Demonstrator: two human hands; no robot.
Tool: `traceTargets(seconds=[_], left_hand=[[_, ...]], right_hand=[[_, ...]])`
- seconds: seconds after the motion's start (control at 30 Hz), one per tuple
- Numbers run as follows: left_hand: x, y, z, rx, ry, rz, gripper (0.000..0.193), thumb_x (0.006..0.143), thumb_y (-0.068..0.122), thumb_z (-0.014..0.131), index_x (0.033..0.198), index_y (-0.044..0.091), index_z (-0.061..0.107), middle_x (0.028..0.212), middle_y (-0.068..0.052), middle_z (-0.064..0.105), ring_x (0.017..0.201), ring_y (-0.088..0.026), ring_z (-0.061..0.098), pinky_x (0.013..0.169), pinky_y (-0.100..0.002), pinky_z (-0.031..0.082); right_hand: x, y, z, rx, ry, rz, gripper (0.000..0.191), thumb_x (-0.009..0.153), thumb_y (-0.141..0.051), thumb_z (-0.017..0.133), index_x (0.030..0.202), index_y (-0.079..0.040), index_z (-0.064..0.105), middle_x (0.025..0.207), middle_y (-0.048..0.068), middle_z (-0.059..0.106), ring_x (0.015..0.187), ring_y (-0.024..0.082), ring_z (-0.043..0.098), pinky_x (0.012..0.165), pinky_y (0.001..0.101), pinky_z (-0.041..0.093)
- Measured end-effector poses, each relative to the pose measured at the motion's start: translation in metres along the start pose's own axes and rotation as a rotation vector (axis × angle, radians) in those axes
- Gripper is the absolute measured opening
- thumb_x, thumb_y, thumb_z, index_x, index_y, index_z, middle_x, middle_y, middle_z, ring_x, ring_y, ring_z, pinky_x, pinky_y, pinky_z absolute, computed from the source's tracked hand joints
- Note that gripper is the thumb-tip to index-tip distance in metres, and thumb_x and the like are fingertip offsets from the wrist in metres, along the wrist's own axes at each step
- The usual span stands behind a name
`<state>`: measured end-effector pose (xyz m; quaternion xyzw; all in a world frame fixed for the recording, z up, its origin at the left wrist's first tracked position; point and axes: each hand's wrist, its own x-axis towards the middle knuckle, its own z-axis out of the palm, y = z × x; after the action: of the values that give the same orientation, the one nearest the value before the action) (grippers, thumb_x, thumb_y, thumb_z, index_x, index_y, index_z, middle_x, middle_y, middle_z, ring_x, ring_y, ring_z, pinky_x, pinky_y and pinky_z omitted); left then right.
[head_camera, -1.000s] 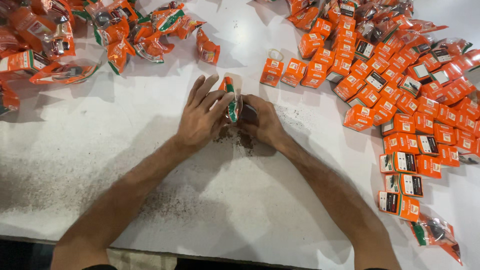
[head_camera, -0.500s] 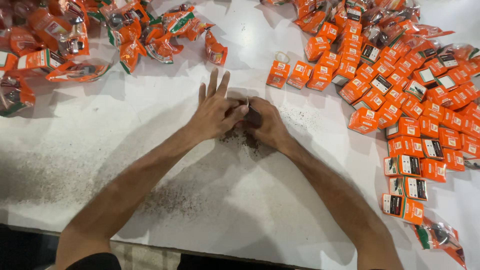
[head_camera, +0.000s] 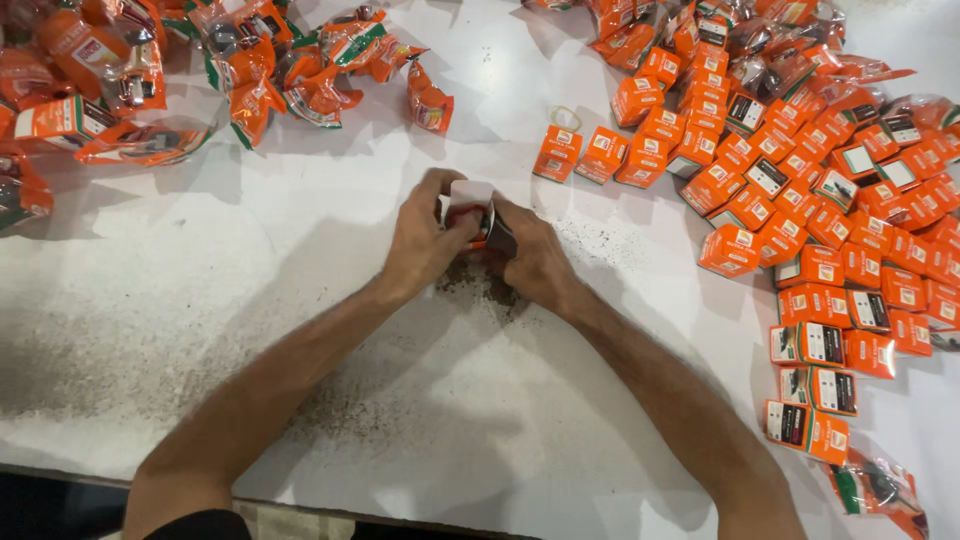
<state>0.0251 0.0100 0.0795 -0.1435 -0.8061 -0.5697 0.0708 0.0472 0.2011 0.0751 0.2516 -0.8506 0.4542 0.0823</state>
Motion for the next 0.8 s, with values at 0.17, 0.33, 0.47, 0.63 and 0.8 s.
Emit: traceTargets(seconds=[0.17, 0.33, 0.47, 0.63, 0.8], left_hand=[[0.001, -0.005, 0.009, 0.146, 0.043, -0.031, 0.026, 0.087, 0.013, 0.073, 0.099, -0.002, 0.055, 0.085, -0.016, 0.07, 0.074, -0.021, 0.07, 0.067, -0.042, 0.056], [0.0, -0.027, 0.008, -0.236, -0.058, -0.143, 0.02, 0.094, 0.013, 0.066, 0.106, -0.001, 0.058, 0.091, -0.01, 0.071, 0.08, -0.016, 0.072, 0.068, -0.035, 0.059], [0.006, -0.041, -0.015, -0.782, -0.268, -0.284, 0.032, 0.093, 0.016, 0.06, 0.117, -0.004, 0.069, 0.09, -0.007, 0.071, 0.074, -0.011, 0.063, 0.063, -0.029, 0.056], [0.016, -0.032, -0.017, -0.431, -0.288, -0.378, 0.021, 0.092, 0.009, 0.068, 0.109, -0.002, 0.069, 0.093, -0.012, 0.071, 0.069, -0.017, 0.061, 0.056, -0.032, 0.05], [0.002, -0.01, -0.012, 0.023, -0.073, 0.202, 0.032, 0.086, 0.002, 0.067, 0.117, -0.004, 0.068, 0.109, -0.019, 0.068, 0.096, -0.028, 0.065, 0.07, -0.035, 0.057]], right_hand=[[-0.007, 0.009, 0.008, 0.051, 0.031, 0.074, 0.068, 0.086, -0.004, 0.081, 0.14, -0.005, 0.038, 0.123, 0.013, 0.071, 0.11, 0.03, 0.074, 0.09, 0.0391, 0.06], [-0.009, 0.008, 0.009, -0.302, 0.037, -0.278, 0.059, 0.08, 0.009, 0.075, 0.134, -0.005, 0.056, 0.12, 0.018, 0.071, 0.121, 0.039, 0.066, 0.108, 0.0482, 0.052], [-0.008, 0.005, 0.007, -0.374, 0.015, -0.356, 0.07, 0.067, 0.015, 0.067, 0.135, 0.005, 0.054, 0.126, 0.028, 0.065, 0.121, 0.046, 0.061, 0.106, 0.0495, 0.049], [-0.007, 0.005, 0.009, -0.402, -0.021, -0.273, 0.06, 0.069, 0.014, 0.068, 0.126, -0.002, 0.058, 0.117, 0.02, 0.07, 0.115, 0.041, 0.066, 0.108, 0.0511, 0.05], [-0.007, 0.006, 0.008, -0.269, 0.014, -0.188, 0.041, 0.079, 0.005, 0.076, 0.113, -0.002, 0.054, 0.113, 0.021, 0.069, 0.107, 0.043, 0.067, 0.087, 0.0485, 0.056]])
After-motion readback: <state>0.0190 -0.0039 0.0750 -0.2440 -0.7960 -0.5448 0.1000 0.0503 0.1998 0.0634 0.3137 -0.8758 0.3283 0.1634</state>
